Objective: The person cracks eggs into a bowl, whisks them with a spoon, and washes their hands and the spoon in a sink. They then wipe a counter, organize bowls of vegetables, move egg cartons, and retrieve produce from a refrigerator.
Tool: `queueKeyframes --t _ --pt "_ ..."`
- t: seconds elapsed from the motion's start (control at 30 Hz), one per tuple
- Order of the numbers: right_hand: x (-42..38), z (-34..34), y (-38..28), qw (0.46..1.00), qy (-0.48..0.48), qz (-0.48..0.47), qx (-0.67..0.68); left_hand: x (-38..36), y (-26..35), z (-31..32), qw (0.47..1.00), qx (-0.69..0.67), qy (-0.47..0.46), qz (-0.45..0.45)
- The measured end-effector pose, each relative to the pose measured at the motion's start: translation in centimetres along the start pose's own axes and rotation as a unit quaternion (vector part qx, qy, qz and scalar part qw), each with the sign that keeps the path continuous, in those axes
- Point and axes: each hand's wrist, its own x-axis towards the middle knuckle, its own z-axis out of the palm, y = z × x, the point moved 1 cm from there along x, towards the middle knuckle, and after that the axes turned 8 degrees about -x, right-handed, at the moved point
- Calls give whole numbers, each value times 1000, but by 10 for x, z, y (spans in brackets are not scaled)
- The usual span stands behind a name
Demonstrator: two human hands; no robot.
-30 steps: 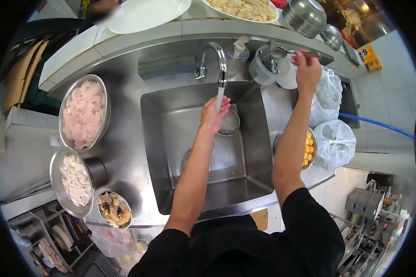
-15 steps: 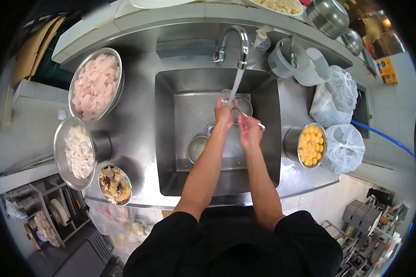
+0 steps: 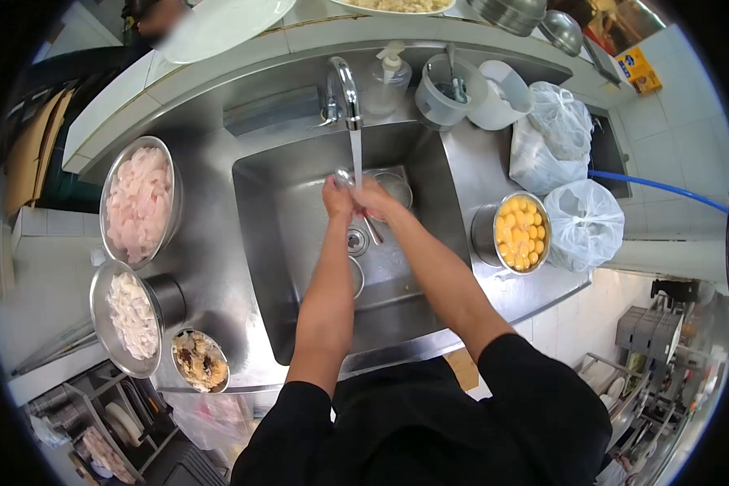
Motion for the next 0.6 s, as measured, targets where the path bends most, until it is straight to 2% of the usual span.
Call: queueKeyframes --t 0.03,0.07,0.1,0.13,0.17,0.2,0.23,0.27,0.3,0.33,0.37,0.4,0.43,0.47,0.5,0.53,0.57,0.6 --pt "25 1 1 998 40 -10 -57 3 6 1 967 -225 -39 -115" --pt "50 2 5 990 79 -20 -113 3 14 1 870 -434 -75 -223" --pt "67 0 -5 966 97 -60 -233 2 30 -1 870 -433 -80 -223" --pt "80 0 -14 925 112 -97 -351 -4 48 -4 782 -566 -53 -256" --pt "94 4 -25 924 116 -95 -352 -8 59 -4 671 -684 -22 -284" --pt "106 10 -33 885 102 -68 -449 -10 49 1 643 -693 -34 -323" --pt "112 13 -33 837 85 -37 -540 -23 65 -9 641 -694 -34 -327" --pt "106 16 -37 836 85 -33 -540 -38 101 -29 615 -725 -82 -299" --pt "95 19 -48 842 143 -42 -519 -47 128 -41 587 -753 -130 -268" --pt "90 21 -52 844 200 -50 -496 -52 137 -43 585 -754 -128 -270" --pt "93 19 -48 844 196 -46 -497 -59 143 -44 610 -733 -140 -266" --pt "99 16 -48 810 196 -52 -550 -62 144 -44 635 -711 -151 -261" --pt "101 14 -51 774 194 -59 -600 -64 141 -41 636 -710 -148 -264" --pt "104 10 -56 777 189 -56 -598 -64 138 -38 658 -685 -147 -275" --pt "105 3 -68 834 46 40 -549 -64 135 -36 679 -661 -147 -284" --pt "109 2 -56 851 -28 85 -517 -61 135 -36 716 -626 -122 -284" --pt "105 3 -49 860 -99 133 -483 -56 130 -36 717 -626 -120 -284" --pt "128 1 7 919 26 -41 -391 -50 117 -32 709 -615 -120 -324"
